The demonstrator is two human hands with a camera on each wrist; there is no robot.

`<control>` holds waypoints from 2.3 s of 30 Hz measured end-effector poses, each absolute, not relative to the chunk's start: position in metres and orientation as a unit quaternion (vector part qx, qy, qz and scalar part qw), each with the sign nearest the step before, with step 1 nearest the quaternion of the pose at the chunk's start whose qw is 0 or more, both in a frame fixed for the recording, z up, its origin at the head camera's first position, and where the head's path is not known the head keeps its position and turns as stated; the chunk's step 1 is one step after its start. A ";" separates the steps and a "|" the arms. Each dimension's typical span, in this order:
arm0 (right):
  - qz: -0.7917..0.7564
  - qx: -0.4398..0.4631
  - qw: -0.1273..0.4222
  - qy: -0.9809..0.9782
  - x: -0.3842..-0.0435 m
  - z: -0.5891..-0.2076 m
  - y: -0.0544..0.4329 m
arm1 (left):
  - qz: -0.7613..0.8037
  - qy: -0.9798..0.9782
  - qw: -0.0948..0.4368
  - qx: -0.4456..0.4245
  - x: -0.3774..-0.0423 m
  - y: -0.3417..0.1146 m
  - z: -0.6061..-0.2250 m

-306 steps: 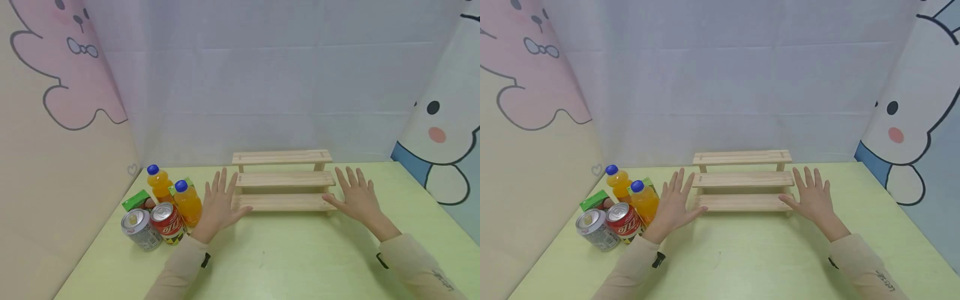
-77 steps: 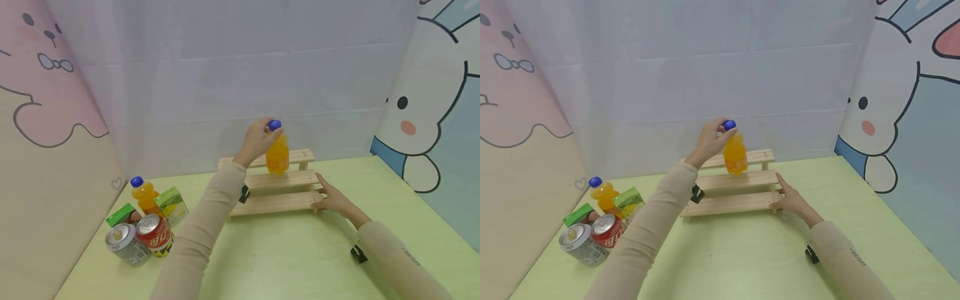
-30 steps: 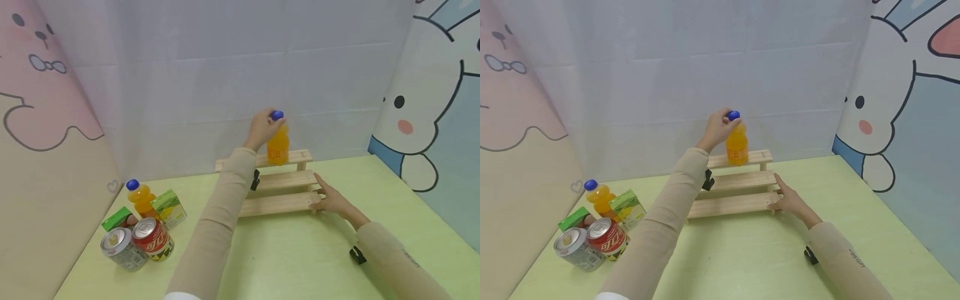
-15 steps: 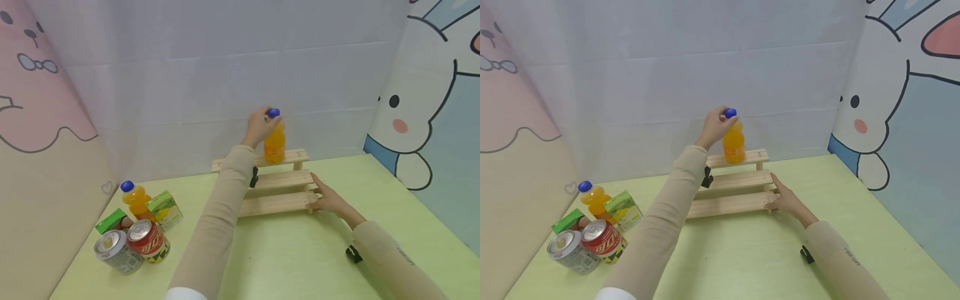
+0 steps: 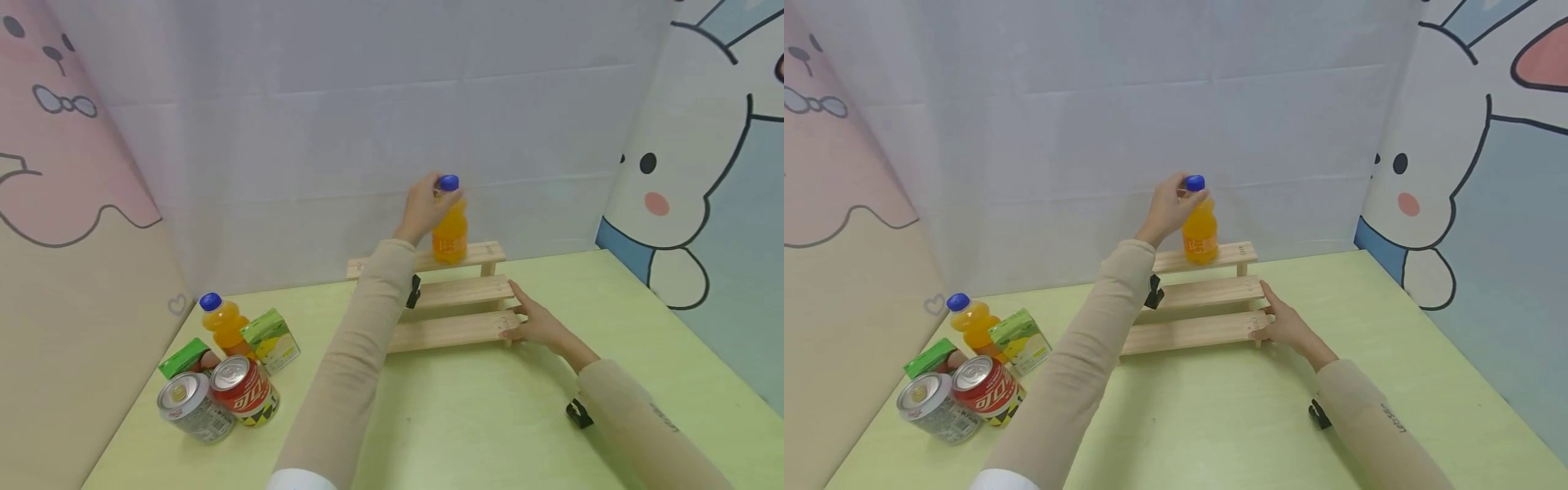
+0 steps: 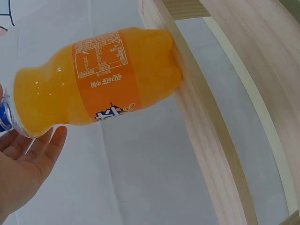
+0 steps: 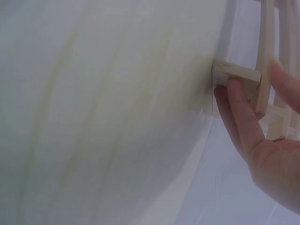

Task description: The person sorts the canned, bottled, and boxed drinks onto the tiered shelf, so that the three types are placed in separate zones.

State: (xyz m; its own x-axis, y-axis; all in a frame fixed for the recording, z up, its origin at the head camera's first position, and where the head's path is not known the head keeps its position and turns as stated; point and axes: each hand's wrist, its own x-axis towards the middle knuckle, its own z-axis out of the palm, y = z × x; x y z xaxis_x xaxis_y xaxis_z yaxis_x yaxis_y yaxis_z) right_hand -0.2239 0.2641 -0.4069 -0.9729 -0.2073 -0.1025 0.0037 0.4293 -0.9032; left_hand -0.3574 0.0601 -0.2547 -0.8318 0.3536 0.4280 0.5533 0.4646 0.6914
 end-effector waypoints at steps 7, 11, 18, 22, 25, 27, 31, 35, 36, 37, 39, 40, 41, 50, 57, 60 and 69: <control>-0.530 -0.061 0.101 0.840 -0.223 -0.406 0.264 | -0.450 -0.856 0.074 -0.243 -0.352 0.053 -0.264; -0.528 -0.062 0.101 0.841 -0.223 -0.405 0.263 | -0.460 -0.852 0.069 -0.241 -0.347 0.048 -0.268; -0.528 -0.064 0.100 0.841 -0.224 -0.406 0.265 | -0.474 -0.841 0.076 -0.249 -0.341 0.039 -0.278; -0.525 -0.066 0.099 0.842 -0.224 -0.407 0.266 | -0.479 -0.835 0.084 -0.255 -0.337 0.035 -0.282; -0.527 -0.070 0.098 0.841 -0.224 -0.408 0.266 | -0.485 -0.830 0.091 -0.260 -0.334 0.032 -0.285; -0.529 -0.071 0.098 0.840 -0.224 -0.407 0.267 | -0.488 -0.827 0.093 -0.262 -0.333 0.030 -0.286; -0.530 -0.073 0.098 0.839 -0.224 -0.407 0.266 | -0.489 -0.824 0.100 -0.269 -0.329 0.026 -0.290; -0.531 -0.071 0.100 0.839 -0.223 -0.407 0.266 | -0.492 -0.817 0.109 -0.280 -0.324 0.021 -0.292; -0.530 -0.071 0.100 0.839 -0.223 -0.407 0.266 | -0.492 -0.816 0.111 -0.283 -0.322 0.020 -0.293; -0.530 -0.070 0.100 0.839 -0.224 -0.406 0.266 | -0.493 -0.814 0.112 -0.285 -0.321 0.019 -0.294; -0.527 -0.068 0.101 0.841 -0.224 -0.406 0.266 | -0.495 -0.812 0.112 -0.288 -0.319 0.016 -0.296; -0.527 -0.068 0.101 0.841 -0.224 -0.407 0.266 | -0.495 -0.811 0.112 -0.290 -0.317 0.015 -0.297; -0.526 -0.068 0.101 0.842 -0.224 -0.407 0.266 | -0.496 -0.811 0.111 -0.290 -0.316 0.014 -0.298; -0.522 -0.064 0.100 0.844 -0.224 -0.408 0.265 | -0.494 -0.809 0.109 -0.300 -0.304 0.002 -0.308; -0.518 -0.068 0.098 0.847 -0.224 -0.408 0.265 | -0.490 -0.809 0.114 -0.306 -0.296 -0.009 -0.317; -0.519 -0.068 0.096 0.847 -0.223 -0.408 0.265 | -0.496 -0.801 0.120 -0.313 -0.292 -0.014 -0.320; -0.521 -0.070 0.099 0.845 -0.222 -0.407 0.265 | -0.512 -0.785 0.136 -0.320 -0.279 -0.028 -0.325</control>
State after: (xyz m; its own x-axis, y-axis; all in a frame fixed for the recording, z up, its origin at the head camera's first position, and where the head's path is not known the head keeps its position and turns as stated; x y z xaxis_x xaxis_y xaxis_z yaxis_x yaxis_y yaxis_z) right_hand -0.2225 0.2646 -0.4073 -0.9707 -0.2212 -0.0937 -0.0159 0.4482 -0.8938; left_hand -0.2792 -0.0281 -0.3250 -0.7576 0.3634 0.5422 0.6426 0.2702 0.7170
